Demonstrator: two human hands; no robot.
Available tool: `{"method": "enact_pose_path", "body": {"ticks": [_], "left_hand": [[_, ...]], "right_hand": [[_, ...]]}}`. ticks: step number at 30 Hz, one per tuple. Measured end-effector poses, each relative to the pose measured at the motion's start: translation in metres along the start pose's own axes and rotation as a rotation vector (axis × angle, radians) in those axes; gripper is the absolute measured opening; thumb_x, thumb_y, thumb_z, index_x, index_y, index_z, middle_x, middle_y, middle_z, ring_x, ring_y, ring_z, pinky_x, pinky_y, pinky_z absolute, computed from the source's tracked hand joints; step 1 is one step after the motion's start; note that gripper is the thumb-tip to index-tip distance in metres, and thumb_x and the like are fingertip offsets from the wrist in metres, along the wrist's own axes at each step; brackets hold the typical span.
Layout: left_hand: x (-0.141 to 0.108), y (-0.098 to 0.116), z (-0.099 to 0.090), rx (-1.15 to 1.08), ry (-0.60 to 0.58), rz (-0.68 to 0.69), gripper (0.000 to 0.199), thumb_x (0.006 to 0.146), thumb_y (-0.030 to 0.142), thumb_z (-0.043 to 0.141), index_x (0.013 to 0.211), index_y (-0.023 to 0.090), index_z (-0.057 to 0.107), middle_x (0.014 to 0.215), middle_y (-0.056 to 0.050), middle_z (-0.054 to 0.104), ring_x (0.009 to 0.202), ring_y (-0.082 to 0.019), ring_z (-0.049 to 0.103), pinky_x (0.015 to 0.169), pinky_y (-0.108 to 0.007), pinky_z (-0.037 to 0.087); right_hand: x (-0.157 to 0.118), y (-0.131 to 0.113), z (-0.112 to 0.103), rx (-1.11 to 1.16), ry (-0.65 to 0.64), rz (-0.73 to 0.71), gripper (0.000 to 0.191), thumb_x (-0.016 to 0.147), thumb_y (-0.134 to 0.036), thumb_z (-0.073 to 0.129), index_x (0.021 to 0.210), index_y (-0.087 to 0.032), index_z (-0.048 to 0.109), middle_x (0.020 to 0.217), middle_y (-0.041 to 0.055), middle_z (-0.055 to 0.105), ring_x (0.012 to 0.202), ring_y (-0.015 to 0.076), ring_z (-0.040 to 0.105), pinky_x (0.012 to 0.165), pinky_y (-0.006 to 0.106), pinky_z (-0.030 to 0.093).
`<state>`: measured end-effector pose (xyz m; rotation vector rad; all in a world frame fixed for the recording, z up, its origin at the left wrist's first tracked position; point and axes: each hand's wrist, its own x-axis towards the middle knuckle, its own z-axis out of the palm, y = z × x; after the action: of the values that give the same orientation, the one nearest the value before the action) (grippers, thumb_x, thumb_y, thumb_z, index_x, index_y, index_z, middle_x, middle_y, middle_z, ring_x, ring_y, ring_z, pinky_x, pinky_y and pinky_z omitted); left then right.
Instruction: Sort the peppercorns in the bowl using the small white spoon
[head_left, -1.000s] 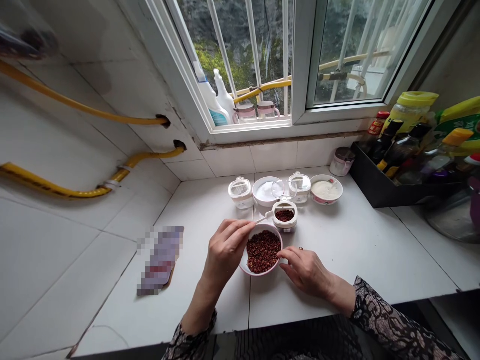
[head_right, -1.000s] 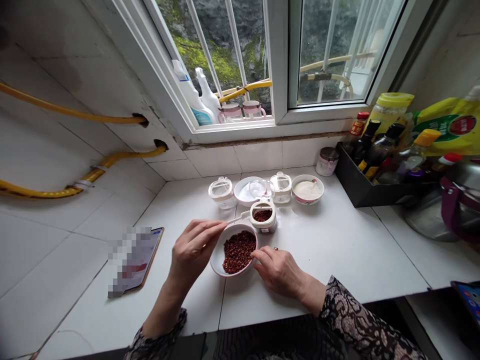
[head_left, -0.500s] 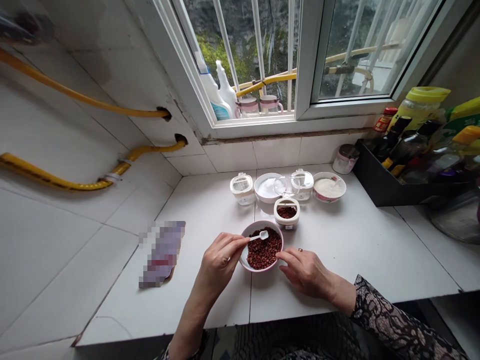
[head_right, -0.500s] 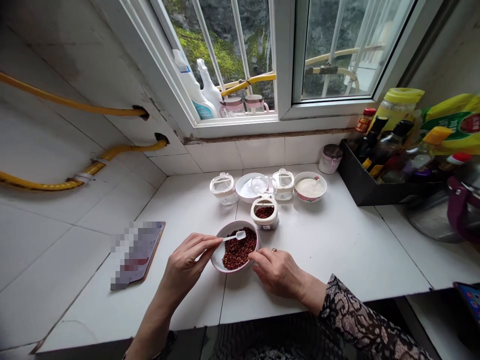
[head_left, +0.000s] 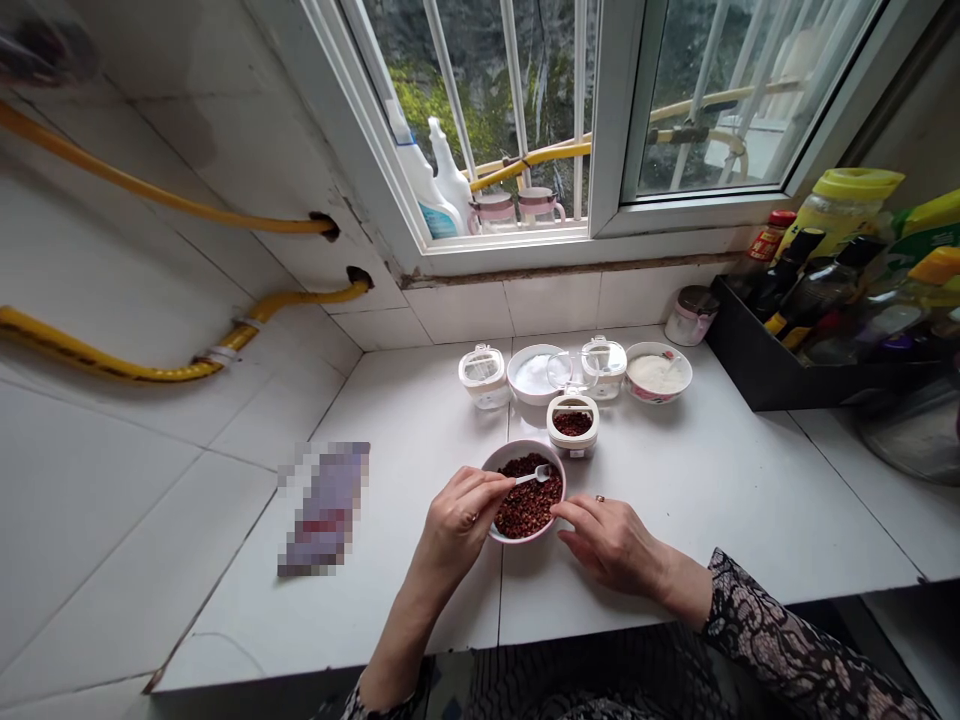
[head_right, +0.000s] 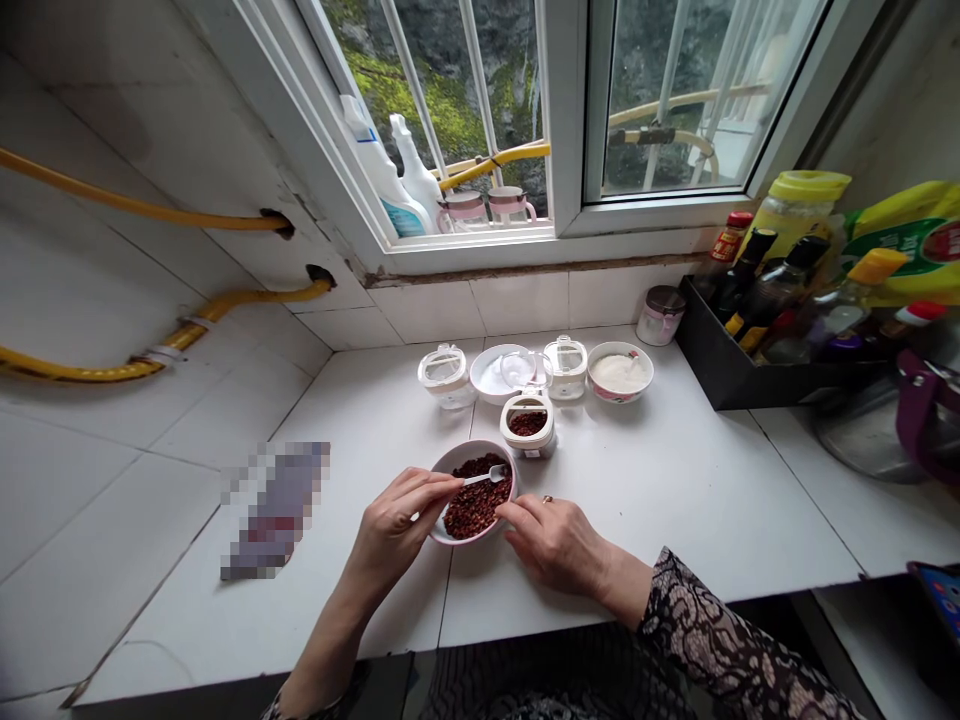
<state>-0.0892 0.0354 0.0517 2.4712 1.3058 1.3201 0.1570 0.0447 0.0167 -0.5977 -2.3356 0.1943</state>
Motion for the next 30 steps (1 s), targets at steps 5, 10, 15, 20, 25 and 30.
{"method": "enact_pose_path", "body": {"ticks": [5,10,15,20,25,30], "left_hand": [[-0.004,-0.001,-0.009,-0.001,0.031,-0.089,0.017,0.095,0.014,0.062,0.101,0.023,0.076,0.087,-0.003,0.078,0.078,-0.018,0.07,0.07,-0.031,0.058],[-0.008,-0.002,-0.016,-0.069,0.071,-0.184,0.014,0.094,0.017,0.065,0.098,0.024,0.077,0.088,-0.003,0.078,0.08,-0.018,0.071,0.07,-0.03,0.059],[-0.009,-0.001,-0.017,-0.11,0.094,-0.217,0.014,0.093,0.016,0.067,0.097,0.024,0.078,0.088,-0.002,0.078,0.08,-0.016,0.072,0.071,-0.028,0.06],[0.0,0.001,-0.019,-0.134,0.143,-0.227,0.012,0.091,0.017,0.07,0.096,0.024,0.078,0.087,-0.002,0.078,0.078,-0.016,0.073,0.071,-0.028,0.06],[0.03,0.004,-0.016,-0.065,0.199,-0.141,0.012,0.092,0.016,0.069,0.098,0.023,0.077,0.088,-0.002,0.078,0.081,-0.017,0.071,0.073,-0.03,0.06],[0.057,0.007,0.001,0.146,0.169,0.09,0.017,0.096,0.011,0.06,0.103,0.02,0.074,0.093,-0.005,0.078,0.084,-0.019,0.068,0.076,-0.033,0.059]], "right_hand": [[0.0,0.0,0.0,0.0,0.007,-0.001,0.03,0.099,-0.015,0.05,0.129,-0.013,0.05,0.101,0.0125,0.072,0.08,0.0194,0.071,0.062,0.028,0.056],[0.002,0.0,-0.001,0.003,0.02,-0.013,0.03,0.1,-0.016,0.047,0.13,-0.013,0.049,0.1,0.0132,0.072,0.079,0.0206,0.071,0.062,0.029,0.056],[0.0,0.001,0.001,-0.003,0.026,-0.011,0.029,0.101,-0.016,0.046,0.129,-0.013,0.049,0.1,0.0125,0.072,0.078,0.0193,0.069,0.062,0.028,0.055],[0.0,0.001,0.001,0.006,0.02,-0.008,0.028,0.101,-0.016,0.046,0.128,-0.014,0.049,0.099,0.0121,0.072,0.077,0.0186,0.069,0.06,0.028,0.055],[0.002,-0.001,-0.001,-0.004,0.015,0.001,0.028,0.101,-0.016,0.045,0.128,-0.015,0.049,0.099,0.0113,0.072,0.076,0.0186,0.07,0.059,0.028,0.055],[0.002,0.0,0.0,-0.004,0.019,0.004,0.029,0.1,-0.015,0.046,0.129,-0.015,0.048,0.099,0.0111,0.072,0.077,0.0192,0.071,0.061,0.028,0.055]]}}
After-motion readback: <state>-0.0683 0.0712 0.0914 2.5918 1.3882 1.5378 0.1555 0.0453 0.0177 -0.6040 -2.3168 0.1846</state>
